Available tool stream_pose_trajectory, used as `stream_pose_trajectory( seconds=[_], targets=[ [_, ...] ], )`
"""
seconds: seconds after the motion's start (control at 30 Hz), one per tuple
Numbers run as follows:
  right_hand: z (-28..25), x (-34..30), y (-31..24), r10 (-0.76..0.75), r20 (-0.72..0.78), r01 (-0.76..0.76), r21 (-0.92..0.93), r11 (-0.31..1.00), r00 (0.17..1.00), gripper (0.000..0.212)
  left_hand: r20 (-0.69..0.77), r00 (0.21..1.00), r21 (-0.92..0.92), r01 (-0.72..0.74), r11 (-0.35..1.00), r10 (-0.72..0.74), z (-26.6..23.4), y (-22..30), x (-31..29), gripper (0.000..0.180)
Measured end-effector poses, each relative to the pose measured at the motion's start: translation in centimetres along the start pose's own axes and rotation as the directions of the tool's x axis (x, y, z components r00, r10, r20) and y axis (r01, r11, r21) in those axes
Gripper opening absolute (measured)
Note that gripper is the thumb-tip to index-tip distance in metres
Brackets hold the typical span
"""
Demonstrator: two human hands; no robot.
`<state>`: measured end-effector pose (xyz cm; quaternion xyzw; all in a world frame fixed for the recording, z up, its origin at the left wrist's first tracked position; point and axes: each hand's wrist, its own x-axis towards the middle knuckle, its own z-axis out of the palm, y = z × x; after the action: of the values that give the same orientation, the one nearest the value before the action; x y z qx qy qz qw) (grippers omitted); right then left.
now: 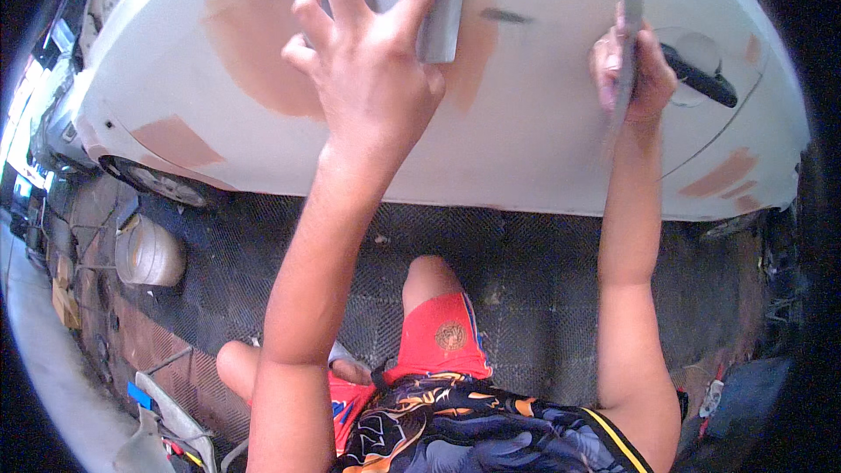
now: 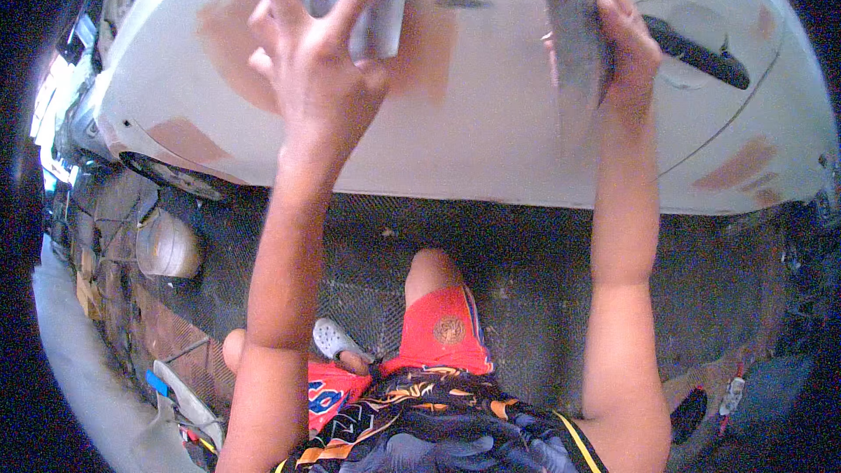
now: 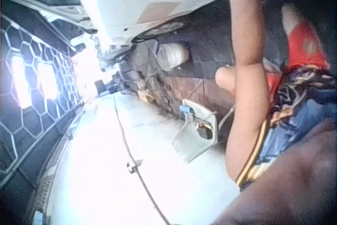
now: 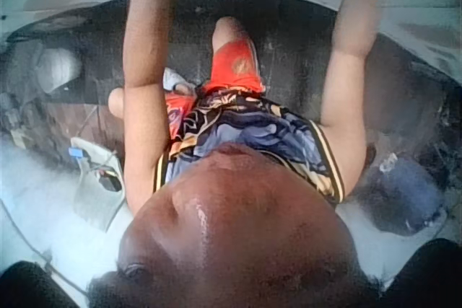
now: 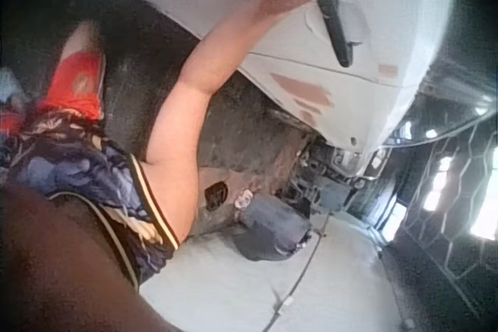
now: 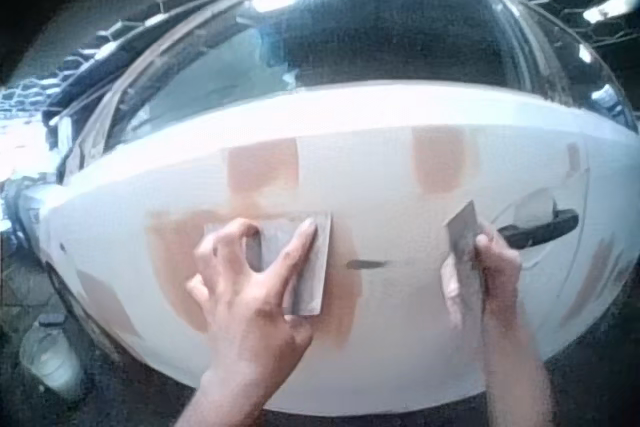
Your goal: The person sands the front fender and hood of a white car using sandpaper and a sanding block. They repeatedly dip the sanding block into a bucket of water and wipe the surface with a cloth during the process.
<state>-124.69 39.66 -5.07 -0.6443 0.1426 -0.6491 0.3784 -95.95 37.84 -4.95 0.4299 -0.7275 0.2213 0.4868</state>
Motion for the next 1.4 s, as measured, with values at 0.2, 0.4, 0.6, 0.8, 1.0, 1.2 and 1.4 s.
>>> stream_pose_trajectory(
  seconds=[0.2, 0.4, 0.6, 0.8, 1.0, 1.2, 1.4],
  targets=[
    [0.1, 0.9, -0.4, -0.094, 0.32, 0.02, 0.227, 0.974, 0.943, 0.02, 0.136, 0.99, -0.007, -0.019, 1.0, 0.02, 0.5, -0.1, -4.9, 0.088],
    [-0.3, 1.2, 0.2, -0.069, 0.345, -0.033, 0.281, 0.959, 0.936, 0.019, 0.255, 0.965, -0.042, 0.072, 0.997, -0.059, 1.2, -0.4, -11.4, 0.086],
    [-2.8, 0.4, 0.1, 0.08, 0.139, -0.105, 0.178, 0.978, 0.987, 0.043, 0.162, 0.986, -0.121, 0.059, 0.991, -0.039, -1.0, 0.0, -8.5, 0.082],
    [-1.9, 0.6, -0.3, 0.071, 0.083, -0.081, 0.13, 0.988, 0.994, 0.038, -0.011, 1.0, -0.039, -0.021, 0.999, 0.021, -0.3, 0.1, -1.2, 0.087],
    [-0.3, 0.2, 0.5, 0.007, 0.085, -0.014, 0.085, 0.996, 0.996, 0.031, -0.026, 0.998, 0.039, -0.055, 0.998, 0.056, -0.2, -0.7, -0.1, 0.082],
    [-0.3, 0.9, -0.5, -0.075, 0.332, 0.007, 0.202, 0.979, 0.94, 0.02, 0.086, 0.995, 0.039, -0.06, 0.997, 0.056, -0.6, -0.1, -1.6, 0.071],
    [-0.1, 1.2, -0.4, -0.133, 0.407, 0.014, 0.281, 0.96, 0.904, 0.018, 0.127, 0.991, 0.031, -0.041, 0.999, 0.036, 2.0, -0.8, -9.2, 0.08]
  ],
)
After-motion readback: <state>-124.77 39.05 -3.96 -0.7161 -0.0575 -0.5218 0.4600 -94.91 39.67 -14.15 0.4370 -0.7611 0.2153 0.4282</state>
